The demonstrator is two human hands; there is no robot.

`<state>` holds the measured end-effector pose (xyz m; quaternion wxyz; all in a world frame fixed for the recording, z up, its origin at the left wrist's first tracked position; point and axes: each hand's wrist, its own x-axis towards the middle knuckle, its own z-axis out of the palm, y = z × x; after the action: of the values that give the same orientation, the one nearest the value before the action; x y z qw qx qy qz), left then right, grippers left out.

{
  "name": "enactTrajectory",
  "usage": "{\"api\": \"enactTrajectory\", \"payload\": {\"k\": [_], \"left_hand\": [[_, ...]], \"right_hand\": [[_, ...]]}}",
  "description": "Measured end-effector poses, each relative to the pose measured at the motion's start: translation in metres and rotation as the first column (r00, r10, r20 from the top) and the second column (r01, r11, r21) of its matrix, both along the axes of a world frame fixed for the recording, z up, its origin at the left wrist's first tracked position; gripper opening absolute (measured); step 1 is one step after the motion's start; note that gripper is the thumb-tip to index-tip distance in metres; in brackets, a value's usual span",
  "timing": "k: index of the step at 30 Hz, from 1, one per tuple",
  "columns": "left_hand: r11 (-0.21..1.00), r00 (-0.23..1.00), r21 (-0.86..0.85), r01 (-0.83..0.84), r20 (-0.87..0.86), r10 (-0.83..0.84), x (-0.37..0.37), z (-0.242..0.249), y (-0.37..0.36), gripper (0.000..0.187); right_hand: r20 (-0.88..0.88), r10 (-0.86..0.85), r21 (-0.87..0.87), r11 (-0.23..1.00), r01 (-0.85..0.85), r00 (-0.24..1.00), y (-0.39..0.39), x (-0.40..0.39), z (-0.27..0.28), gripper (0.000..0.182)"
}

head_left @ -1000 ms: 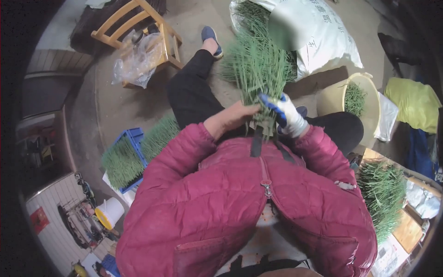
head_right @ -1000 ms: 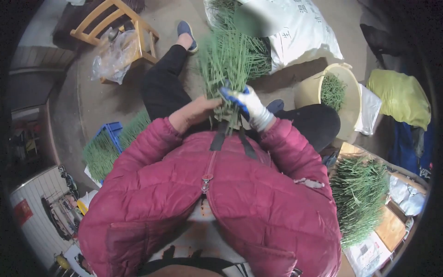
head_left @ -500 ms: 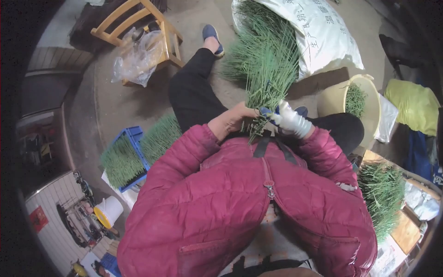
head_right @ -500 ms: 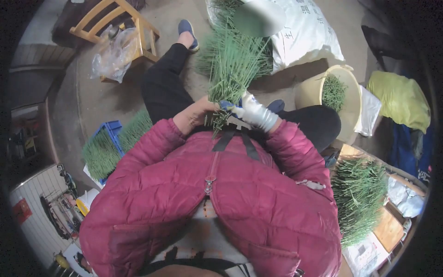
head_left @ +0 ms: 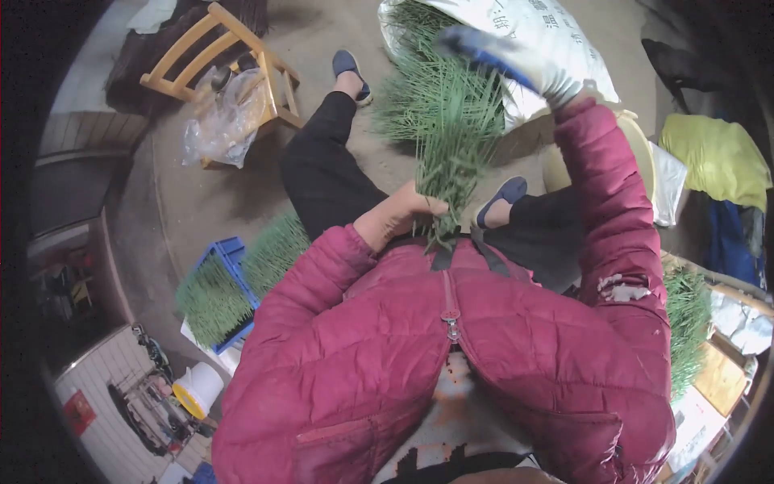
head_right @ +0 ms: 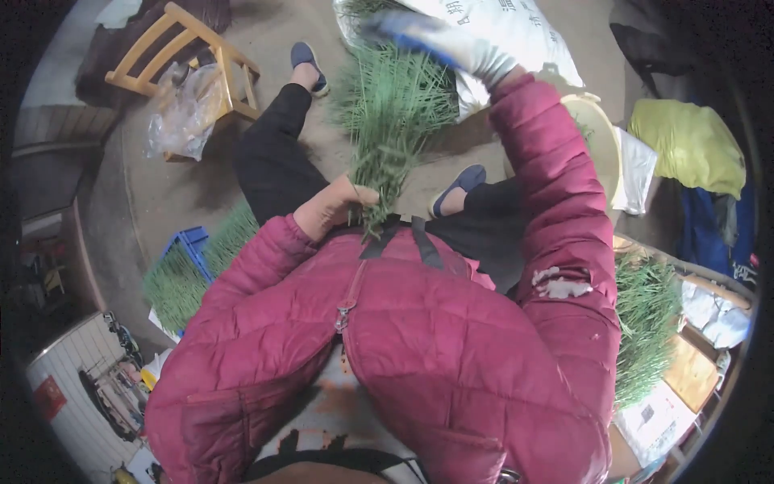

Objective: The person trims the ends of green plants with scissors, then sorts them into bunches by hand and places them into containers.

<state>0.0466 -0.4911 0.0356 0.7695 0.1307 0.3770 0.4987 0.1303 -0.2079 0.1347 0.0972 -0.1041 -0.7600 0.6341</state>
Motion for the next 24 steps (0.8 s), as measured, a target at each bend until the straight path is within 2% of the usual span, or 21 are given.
{"api": "enactTrajectory", "payload": {"k": [2,3,5,6,8,9,12,13,14,15,16,17,18,19,20,21,23,24], "left_hand": [[0.997,0.999,0.067,0.032,-0.027,-0.031,-0.002,0.003,-0.005,0.053],[0.996,0.999,0.077,0.035,-0.029,-0.033,-0.002,0.006,-0.009,0.054],[0.995,0.99,-0.055,0.079,-0.109,-0.084,0.0,0.016,-0.012,0.024],[0.991,0.987,-0.099,0.092,-0.123,-0.104,0.002,0.017,-0.016,0.02],[0.989,0.985,-0.066,0.129,-0.108,-0.135,0.001,0.014,-0.014,0.039],[0.989,0.983,-0.046,0.143,-0.107,-0.147,0.001,0.013,-0.009,0.045],[0.996,0.996,-0.037,0.085,-0.011,-0.086,0.0,0.006,-0.012,0.022],[0.999,0.998,-0.014,0.045,-0.054,-0.045,-0.002,0.001,-0.013,0.03],[1.0,0.995,0.01,0.005,-0.096,-0.004,-0.005,-0.004,-0.013,0.038],[0.999,0.992,0.025,-0.028,-0.12,0.031,-0.008,-0.006,-0.015,0.042],[0.999,0.996,0.021,-0.046,-0.073,0.047,-0.009,-0.006,-0.016,0.041],[0.998,0.998,0.018,-0.062,-0.026,0.063,-0.01,-0.006,-0.016,0.04],[0.997,0.997,0.026,-0.077,-0.005,0.078,-0.012,-0.006,-0.014,0.04],[0.995,0.995,0.02,-0.098,0.022,0.097,-0.012,-0.006,-0.013,0.039],[0.993,0.992,0.015,-0.117,0.05,0.117,-0.012,-0.007,-0.011,0.039],[0.991,0.989,0.022,-0.131,0.066,0.129,-0.01,-0.007,-0.004,0.039],[0.976,0.976,0.015,-0.216,0.037,0.215,-0.005,-0.006,0.001,0.039],[0.976,0.975,-0.014,-0.219,0.022,0.219,0.001,-0.005,-0.003,0.039]], "right_hand": [[0.086,0.18,0.195,0.961,-0.194,0.98,-0.021,-0.008,-0.009,0.068],[0.115,0.228,0.232,0.94,-0.249,0.967,-0.03,-0.012,-0.016,0.068],[0.06,0.158,0.155,0.974,-0.166,0.986,-0.041,-0.014,-0.027,0.06],[0.05,0.137,0.123,0.982,-0.142,0.989,-0.049,-0.013,-0.033,0.059],[0.026,-0.095,0.262,0.961,0.085,0.995,-0.059,-0.011,-0.033,0.059],[0.013,-0.157,0.306,0.941,0.145,0.988,-0.055,-0.007,-0.032,0.061],[0.245,-0.336,0.332,0.91,0.247,0.91,-0.036,0.014,-0.042,0.051],[0.045,-0.269,0.552,0.81,0.2,0.962,-0.026,0.031,-0.035,0.064],[-0.133,-0.142,0.736,0.649,0.194,0.981,-0.016,0.046,-0.028,0.114],[-0.211,-0.048,0.809,0.552,0.203,0.976,-0.012,0.057,-0.024,0.142],[-0.344,-0.267,0.502,0.758,0.416,0.9,-0.014,0.07,-0.023,0.102],[-0.369,-0.502,0.109,0.812,0.573,0.782,-0.015,0.084,-0.022,0.065],[-0.347,-0.604,-0.091,0.784,0.615,0.718,-0.025,0.091,-0.026,0.051],[-0.234,-0.704,-0.335,0.706,0.624,0.671,-0.045,0.097,-0.04,0.054],[-0.096,-0.769,-0.55,0.57,0.611,0.631,-0.065,0.104,-0.055,0.059],[-0.028,-0.785,-0.637,0.491,0.594,0.619,-0.08,0.105,-0.067,0.061],[0.06,-0.494,-0.655,0.636,0.408,0.867,-0.117,0.098,-0.096,0.093],[0.091,-0.421,-0.682,0.634,0.365,0.902,-0.137,0.093,-0.099,0.104]]}}
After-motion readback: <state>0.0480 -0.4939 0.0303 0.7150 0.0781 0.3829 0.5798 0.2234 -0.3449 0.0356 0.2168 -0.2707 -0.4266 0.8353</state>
